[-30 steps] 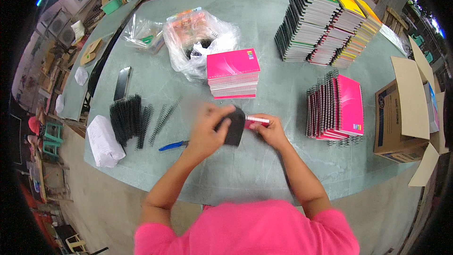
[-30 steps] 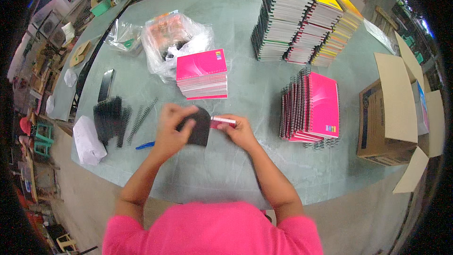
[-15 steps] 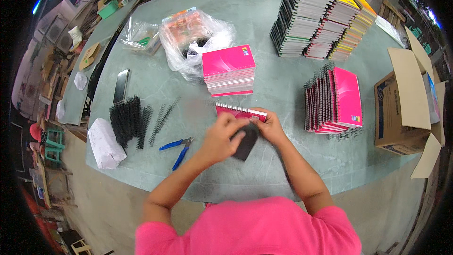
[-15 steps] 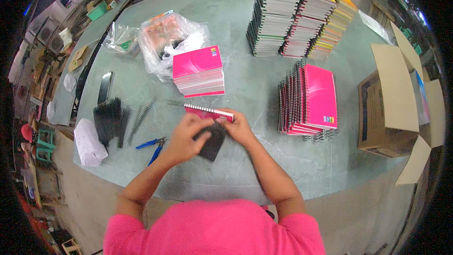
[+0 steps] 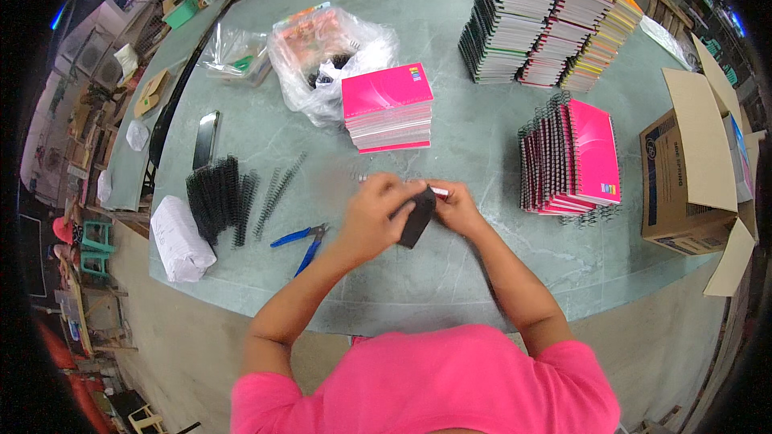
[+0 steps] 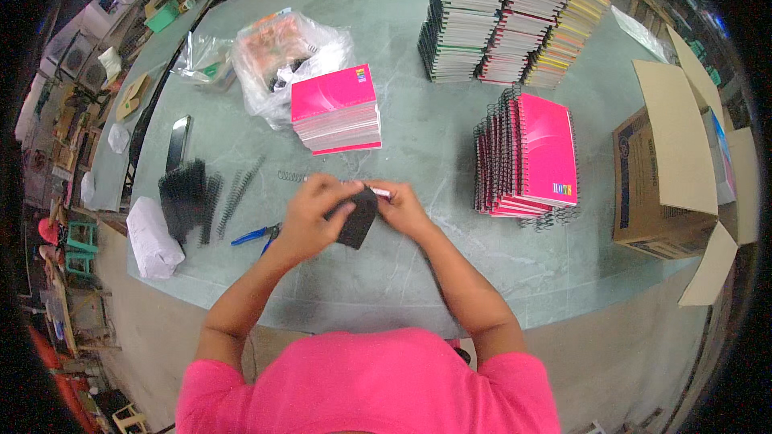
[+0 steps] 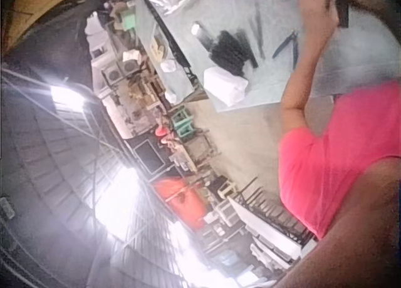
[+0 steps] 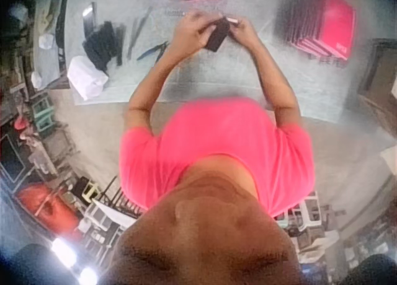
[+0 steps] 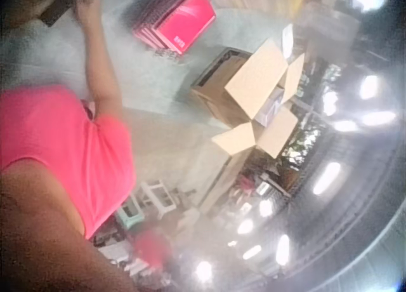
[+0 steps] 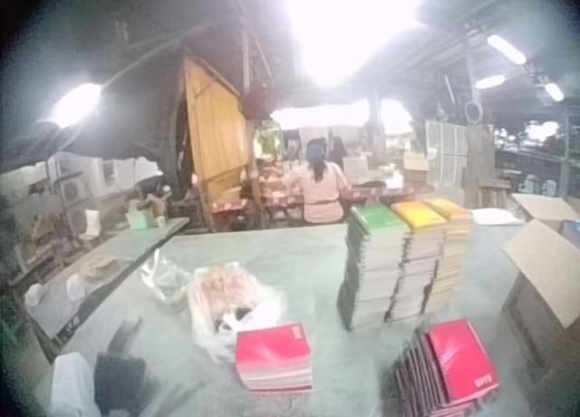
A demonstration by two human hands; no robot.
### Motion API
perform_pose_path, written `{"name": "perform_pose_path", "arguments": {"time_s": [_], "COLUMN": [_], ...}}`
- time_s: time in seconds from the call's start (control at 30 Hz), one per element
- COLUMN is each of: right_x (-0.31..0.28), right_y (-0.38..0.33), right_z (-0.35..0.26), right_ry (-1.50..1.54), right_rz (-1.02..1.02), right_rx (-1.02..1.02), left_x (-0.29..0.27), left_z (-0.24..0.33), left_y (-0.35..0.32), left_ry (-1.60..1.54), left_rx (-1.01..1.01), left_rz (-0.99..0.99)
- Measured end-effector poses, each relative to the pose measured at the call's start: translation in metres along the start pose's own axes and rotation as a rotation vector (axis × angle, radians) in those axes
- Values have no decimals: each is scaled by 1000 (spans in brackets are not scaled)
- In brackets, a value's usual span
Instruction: The person threads a plastic spiral through the pre-punched holes of small notebooks, manually rotating the spiral until it spans the length of the spine. They pick up individual notebooks from a stack, insert the binding, and then place the finished notebooks into a new stack.
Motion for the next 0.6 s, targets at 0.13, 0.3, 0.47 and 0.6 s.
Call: {"name": "perform_pose_path", "arguments": {"time_s": [0.13, 0.3, 0.47, 0.6], "right_x": [8, 3, 5, -1], "right_y": [-5, 0, 2, 4], "right_z": [-1, -21, -24, -10], "right_ry": [36, 1, -149, 12], "right_rz": [30, -12, -13, 53], "right_rx": [34, -197, -285, 21], "left_x": [-17, 6, 3, 0], "left_z": [-7, -5, 3, 22], "left_y": [18, -29, -49, -41], "left_ry": [70, -64, -96, -88], "left_rx": [-141, -250, -351, -205], "left_rz": [190, -226, -276, -373]}}
Point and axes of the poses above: each hand's wrist, its own y-axis towards the middle knuckle, its own x-axis out of the palm, z = x × y, the point moved 6 cm from there along y, towards the middle knuckle, and after that the axes turned 14 degrees about z, right-handed, at the moved point
